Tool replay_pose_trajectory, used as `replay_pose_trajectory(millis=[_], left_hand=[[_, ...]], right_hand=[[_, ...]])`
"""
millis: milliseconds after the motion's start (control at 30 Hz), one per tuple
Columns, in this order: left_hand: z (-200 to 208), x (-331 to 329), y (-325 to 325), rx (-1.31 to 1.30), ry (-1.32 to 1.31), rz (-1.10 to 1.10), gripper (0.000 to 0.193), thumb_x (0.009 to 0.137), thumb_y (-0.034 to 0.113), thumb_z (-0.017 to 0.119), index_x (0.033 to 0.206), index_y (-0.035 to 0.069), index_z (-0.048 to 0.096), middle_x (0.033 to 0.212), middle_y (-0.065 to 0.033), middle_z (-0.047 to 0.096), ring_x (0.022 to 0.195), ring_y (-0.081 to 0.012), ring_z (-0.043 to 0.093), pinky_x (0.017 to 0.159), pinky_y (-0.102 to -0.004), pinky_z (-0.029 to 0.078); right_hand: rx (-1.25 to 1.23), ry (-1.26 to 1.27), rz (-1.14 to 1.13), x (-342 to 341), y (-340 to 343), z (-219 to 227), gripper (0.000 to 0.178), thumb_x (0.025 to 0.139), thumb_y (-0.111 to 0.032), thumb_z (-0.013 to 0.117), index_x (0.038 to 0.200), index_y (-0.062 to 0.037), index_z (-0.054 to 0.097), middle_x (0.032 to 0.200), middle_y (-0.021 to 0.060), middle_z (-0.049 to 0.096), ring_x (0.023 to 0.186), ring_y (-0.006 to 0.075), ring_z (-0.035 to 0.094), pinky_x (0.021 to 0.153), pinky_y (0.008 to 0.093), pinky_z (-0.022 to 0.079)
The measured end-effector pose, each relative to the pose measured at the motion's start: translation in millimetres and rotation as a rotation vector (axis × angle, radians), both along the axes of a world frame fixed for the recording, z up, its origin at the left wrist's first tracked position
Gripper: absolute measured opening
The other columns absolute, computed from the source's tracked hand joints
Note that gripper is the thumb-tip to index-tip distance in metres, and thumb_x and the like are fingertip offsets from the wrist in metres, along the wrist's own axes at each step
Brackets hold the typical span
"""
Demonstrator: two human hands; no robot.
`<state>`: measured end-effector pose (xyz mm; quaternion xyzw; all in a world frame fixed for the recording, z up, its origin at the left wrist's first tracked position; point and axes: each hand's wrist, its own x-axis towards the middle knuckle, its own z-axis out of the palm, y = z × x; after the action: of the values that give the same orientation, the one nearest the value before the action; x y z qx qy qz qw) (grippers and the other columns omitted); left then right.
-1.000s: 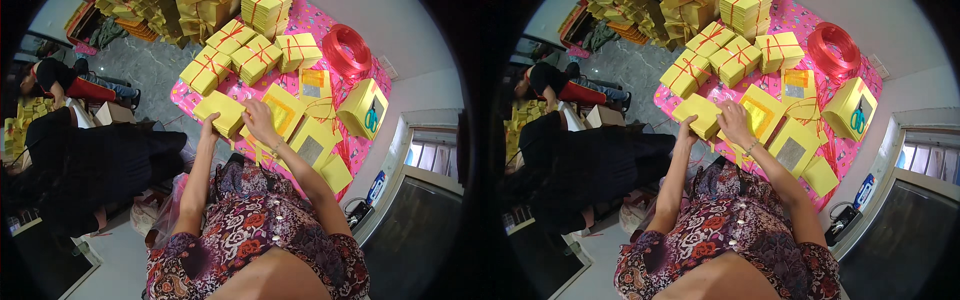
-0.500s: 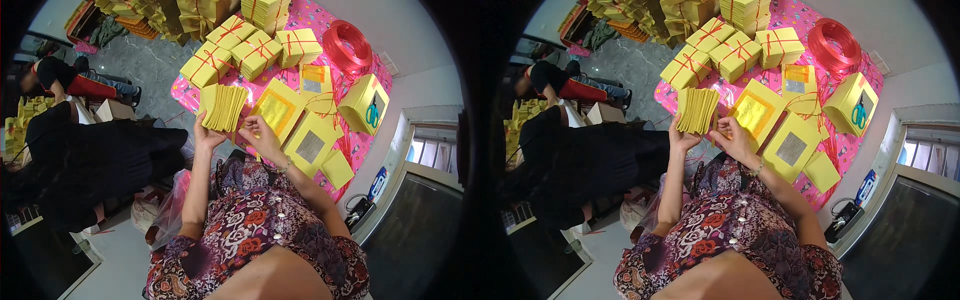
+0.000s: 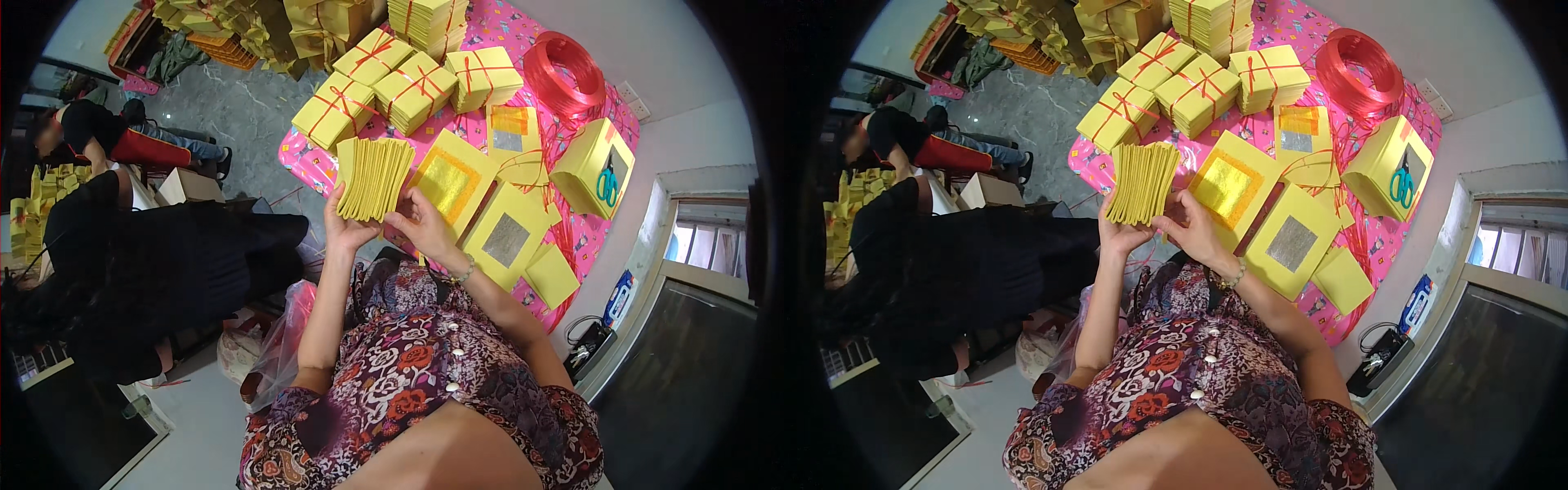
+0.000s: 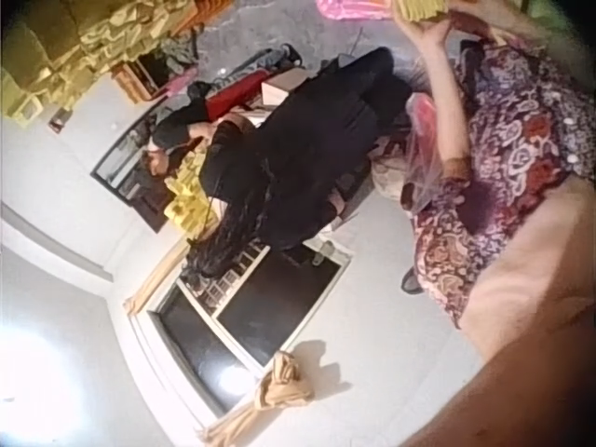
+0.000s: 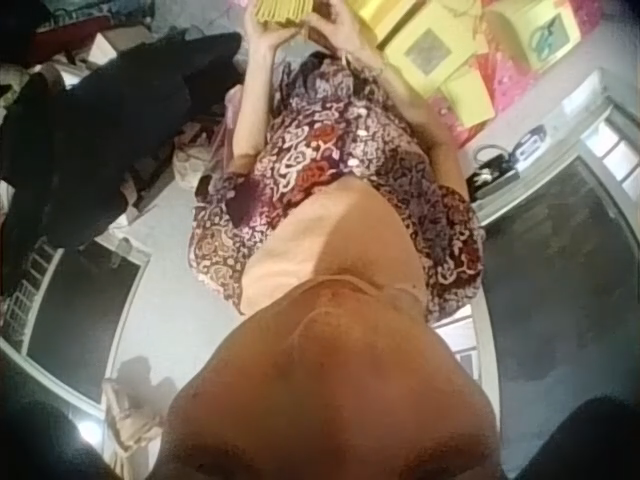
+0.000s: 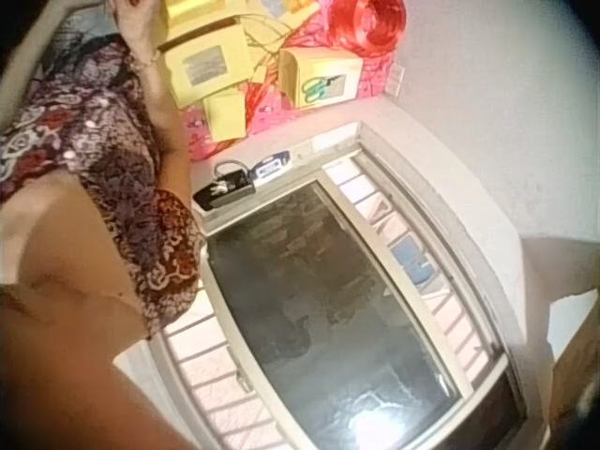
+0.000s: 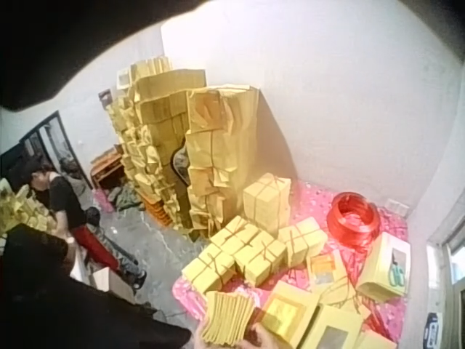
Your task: Folding and stacking sheets of yellow joss paper.
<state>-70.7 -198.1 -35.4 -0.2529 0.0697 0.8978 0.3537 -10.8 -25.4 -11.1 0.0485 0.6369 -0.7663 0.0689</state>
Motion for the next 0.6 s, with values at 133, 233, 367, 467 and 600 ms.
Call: replay_pose_trajectory(millis=[133, 233, 367, 467, 600], left_hand=[[4.9, -0.1, -0.5, 0.002, 0.045, -0.022, 0.057, 0.087, 0.046, 0.062, 0.132, 0.011, 0.057, 0.127, -0.0090, 0.062, 0.111, -0.0257, 0.061, 0.089, -0.0410, 0.052], [8.1, 0.5, -0.5, 0.014, 0.060, -0.031, 0.058, 0.087, 0.046, 0.063, 0.133, 0.011, 0.056, 0.127, -0.0090, 0.062, 0.111, -0.0260, 0.061, 0.089, -0.0402, 0.053], [8.0, -0.8, -1.2, 0.050, 0.094, -0.057, 0.060, 0.086, 0.046, 0.063, 0.134, 0.011, 0.055, 0.130, -0.0098, 0.060, 0.114, -0.0270, 0.060, 0.093, -0.0419, 0.051], [14.9, 0.2, 3.4, -0.050, 0.100, -0.062, 0.062, 0.086, 0.046, 0.064, 0.135, 0.011, 0.054, 0.133, -0.0108, 0.058, 0.118, -0.0279, 0.057, 0.098, -0.0434, 0.047], [12.6, 0.0, 0.8, -0.019, 0.133, -0.067, 0.063, 0.086, 0.046, 0.064, 0.137, 0.010, 0.054, 0.135, -0.0116, 0.057, 0.120, -0.0287, 0.056, 0.102, -0.0443, 0.044]], right_hand=[[-0.025, 0.039, -0.001, -0.5, -0.1, 4.5, 0.031, 0.091, -0.012, 0.071, 0.112, -0.0015, 0.052, 0.103, 0.0044, 0.063, 0.084, 0.0086, 0.062, 0.070, 0.0234, 0.053], [-0.019, 0.060, -0.024, -0.9, -0.7, 14.7, 0.032, 0.090, -0.013, 0.072, 0.112, -0.0010, 0.052, 0.103, 0.0057, 0.064, 0.088, 0.0103, 0.064, 0.073, 0.0251, 0.054], [0.123, 0.064, -0.036, -2.7, 1.0, 15.5, 0.043, 0.087, -0.022, 0.076, 0.116, -0.0001, 0.054, 0.105, 0.0097, 0.066, 0.096, 0.0152, 0.065, 0.080, 0.0298, 0.054], [0.270, 0.178, -0.079, -4.8, 2.0, 7.1, 0.053, 0.084, -0.029, 0.078, 0.120, 0.0004, 0.055, 0.106, 0.0117, 0.066, 0.100, 0.0188, 0.065, 0.084, 0.0324, 0.053], [0.201, 0.112, -0.087, -2.8, -1.7, 8.6, 0.058, 0.082, -0.033, 0.079, 0.123, 0.0001, 0.054, 0.109, 0.0125, 0.067, 0.104, 0.0206, 0.064, 0.087, 0.0338, 0.051]])
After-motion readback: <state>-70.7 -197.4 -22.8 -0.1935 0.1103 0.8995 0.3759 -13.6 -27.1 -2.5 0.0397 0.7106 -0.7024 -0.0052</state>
